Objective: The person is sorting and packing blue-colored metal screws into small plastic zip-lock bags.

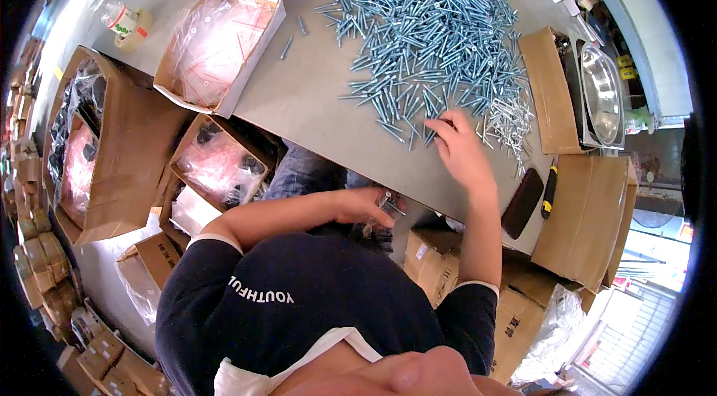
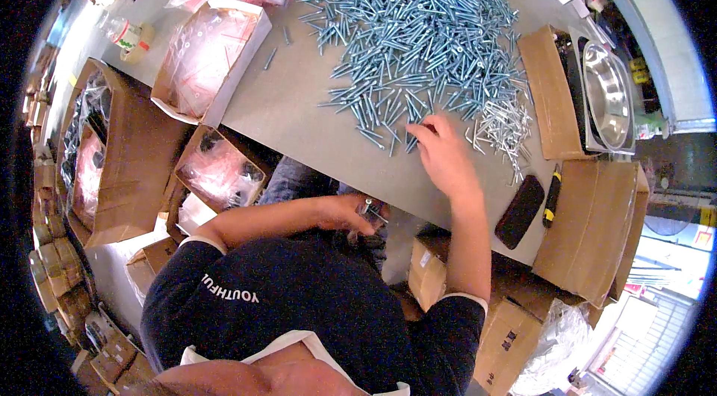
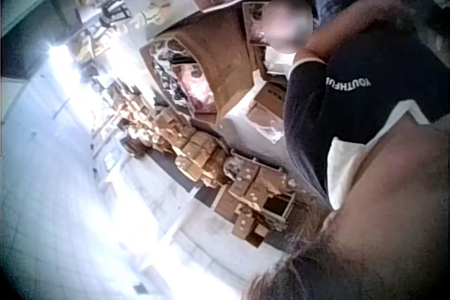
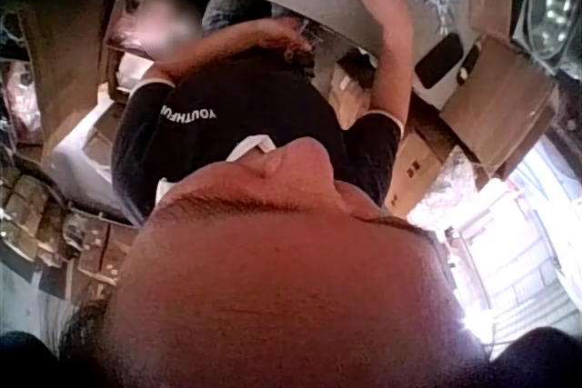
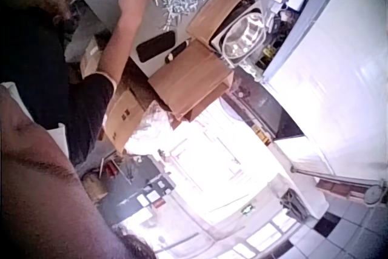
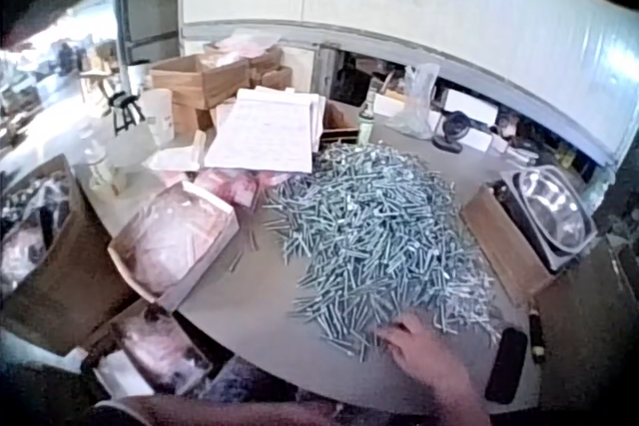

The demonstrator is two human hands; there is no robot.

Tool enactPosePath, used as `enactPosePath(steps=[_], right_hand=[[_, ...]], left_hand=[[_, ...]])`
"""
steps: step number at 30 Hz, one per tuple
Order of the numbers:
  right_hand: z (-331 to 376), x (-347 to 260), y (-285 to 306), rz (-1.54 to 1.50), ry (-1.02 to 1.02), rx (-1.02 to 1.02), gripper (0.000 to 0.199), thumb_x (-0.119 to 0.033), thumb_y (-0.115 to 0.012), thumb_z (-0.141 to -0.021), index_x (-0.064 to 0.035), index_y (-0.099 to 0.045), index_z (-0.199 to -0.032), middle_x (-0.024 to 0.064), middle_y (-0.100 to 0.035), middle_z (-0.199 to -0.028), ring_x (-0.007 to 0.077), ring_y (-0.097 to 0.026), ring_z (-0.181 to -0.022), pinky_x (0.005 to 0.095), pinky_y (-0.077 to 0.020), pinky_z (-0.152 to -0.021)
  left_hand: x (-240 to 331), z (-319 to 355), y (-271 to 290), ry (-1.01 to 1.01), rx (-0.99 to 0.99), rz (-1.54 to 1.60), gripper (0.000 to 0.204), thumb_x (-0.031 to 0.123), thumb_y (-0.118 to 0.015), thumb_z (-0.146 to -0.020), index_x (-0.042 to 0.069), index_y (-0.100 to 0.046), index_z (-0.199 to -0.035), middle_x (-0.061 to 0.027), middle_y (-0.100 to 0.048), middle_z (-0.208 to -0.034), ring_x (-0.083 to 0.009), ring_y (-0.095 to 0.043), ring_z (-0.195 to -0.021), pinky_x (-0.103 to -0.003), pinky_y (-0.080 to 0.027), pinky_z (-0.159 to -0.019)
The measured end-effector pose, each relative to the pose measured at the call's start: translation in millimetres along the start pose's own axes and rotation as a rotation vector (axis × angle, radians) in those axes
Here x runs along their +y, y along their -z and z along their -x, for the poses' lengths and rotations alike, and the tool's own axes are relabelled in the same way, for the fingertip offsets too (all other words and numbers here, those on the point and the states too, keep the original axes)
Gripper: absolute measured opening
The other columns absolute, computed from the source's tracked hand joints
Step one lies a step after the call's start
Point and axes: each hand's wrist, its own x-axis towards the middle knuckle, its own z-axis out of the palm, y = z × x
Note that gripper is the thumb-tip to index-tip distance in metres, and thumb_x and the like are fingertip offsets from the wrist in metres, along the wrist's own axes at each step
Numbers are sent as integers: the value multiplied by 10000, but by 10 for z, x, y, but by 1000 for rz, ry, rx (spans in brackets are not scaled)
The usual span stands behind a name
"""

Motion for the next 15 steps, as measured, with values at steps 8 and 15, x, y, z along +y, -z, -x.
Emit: enactPosePath(steps=[8,15], right_hand=[[364,-92,-42,-90,-51,-38,296,31,-613,-736,-61,-588,-1017,121,-480,-1066,301,-515,-992,348,-442,-851],[439,-186,-55,-79,-43,-12,316,1,-630,-737,-68,-598,-1045,123,-501,-1124,306,-504,-1039,374,-430,-883]], left_hand=[[90,56,-79,-62,-193,-38,580,141,-788,-676,35,-476,-1154,-33,-524,-907,-143,-520,-833,-265,-465,-633],[71,-37,-69,-97,-211,-150,554,85,-767,-689,49,-487,-1165,-28,-526,-936,-114,-512,-878,-252,-434,-768]])
